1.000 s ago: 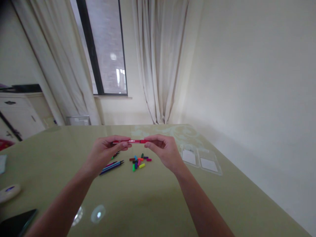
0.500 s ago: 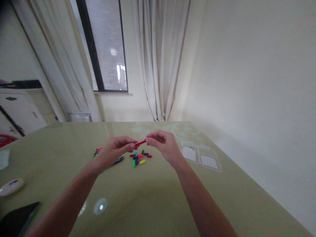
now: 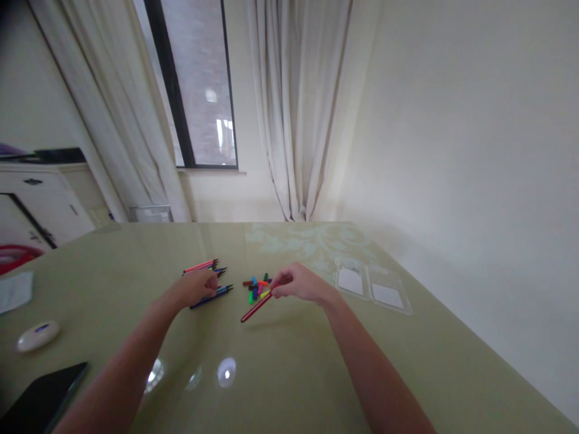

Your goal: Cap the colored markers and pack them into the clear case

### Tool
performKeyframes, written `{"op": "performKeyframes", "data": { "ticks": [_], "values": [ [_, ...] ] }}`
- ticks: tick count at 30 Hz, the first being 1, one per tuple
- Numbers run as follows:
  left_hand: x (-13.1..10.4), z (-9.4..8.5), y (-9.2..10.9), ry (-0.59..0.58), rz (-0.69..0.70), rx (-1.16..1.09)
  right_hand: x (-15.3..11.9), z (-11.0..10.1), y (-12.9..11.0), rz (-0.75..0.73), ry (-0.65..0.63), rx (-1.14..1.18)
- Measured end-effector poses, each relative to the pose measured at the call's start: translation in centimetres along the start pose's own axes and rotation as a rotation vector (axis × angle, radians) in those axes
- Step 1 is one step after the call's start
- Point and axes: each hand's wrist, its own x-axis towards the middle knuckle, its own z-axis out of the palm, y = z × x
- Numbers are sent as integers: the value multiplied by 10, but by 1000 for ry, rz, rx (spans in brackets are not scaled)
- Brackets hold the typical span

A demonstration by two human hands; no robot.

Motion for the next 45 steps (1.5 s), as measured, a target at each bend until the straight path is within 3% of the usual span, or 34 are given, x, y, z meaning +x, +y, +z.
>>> {"op": "performKeyframes", "data": {
  "ticks": [4,9,13,18,22,28,31,36,45],
  "values": [
    [1,1,-5,-40,-8,8,7,25,5,4,-139,-175],
    [0,-1,-4,-82,3,-15,6,29,11,5,-181,-340],
    [0,-1,0,-109,10,-6,10,31,13,-13,-81,-428],
    [0,-3,10,-181,19,21,22,48,17,-70,223,-603],
    [-4,-5,19,-218,46,39,28,63,25,-97,262,-650],
    [-10,-13,26,-197,86,29,27,47,42,-43,411,-736],
    [-12,-22,31,-150,101,-12,27,42,50,-72,414,-713],
    [-17,-34,42,-100,137,-89,29,53,47,-195,343,-749],
    [-25,-46,59,-78,285,-268,33,53,49,-11,357,-852]
  ]
}}
